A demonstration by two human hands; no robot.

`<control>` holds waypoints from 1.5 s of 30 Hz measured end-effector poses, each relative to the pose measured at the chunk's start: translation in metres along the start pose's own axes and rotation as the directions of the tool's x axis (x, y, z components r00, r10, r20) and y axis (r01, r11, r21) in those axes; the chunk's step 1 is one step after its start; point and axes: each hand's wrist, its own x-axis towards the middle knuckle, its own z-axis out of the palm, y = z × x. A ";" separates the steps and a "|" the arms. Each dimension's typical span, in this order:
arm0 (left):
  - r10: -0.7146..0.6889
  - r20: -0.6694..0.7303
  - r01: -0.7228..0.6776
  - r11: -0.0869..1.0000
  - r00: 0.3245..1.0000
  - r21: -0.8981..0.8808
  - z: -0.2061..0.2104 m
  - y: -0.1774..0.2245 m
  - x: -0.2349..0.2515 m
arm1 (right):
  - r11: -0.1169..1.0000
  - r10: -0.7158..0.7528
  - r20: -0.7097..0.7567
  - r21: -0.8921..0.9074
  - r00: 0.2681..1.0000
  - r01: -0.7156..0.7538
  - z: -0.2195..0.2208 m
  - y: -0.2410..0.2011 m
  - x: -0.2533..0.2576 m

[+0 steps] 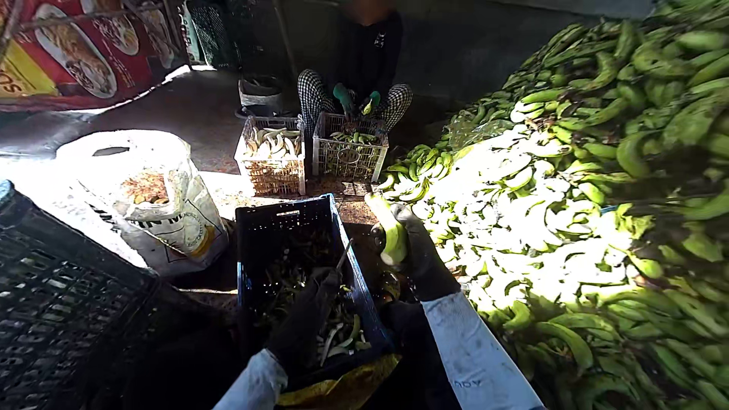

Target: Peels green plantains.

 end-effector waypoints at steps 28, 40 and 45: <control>0.092 0.126 -0.123 0.957 0.988 0.262 -0.025 0.019 0.011 | 0.976 -0.177 0.026 -0.126 0.984 0.178 -0.006 0.064 0.003; 0.312 -0.371 0.036 0.721 0.875 0.692 -0.061 0.002 0.050 | 0.999 0.008 0.244 0.048 0.970 -0.020 0.014 0.097 -0.019; 0.225 -0.214 -0.085 0.852 0.951 0.517 -0.061 0.016 0.032 | 0.993 -0.120 0.087 0.027 0.989 0.118 0.013 0.080 -0.004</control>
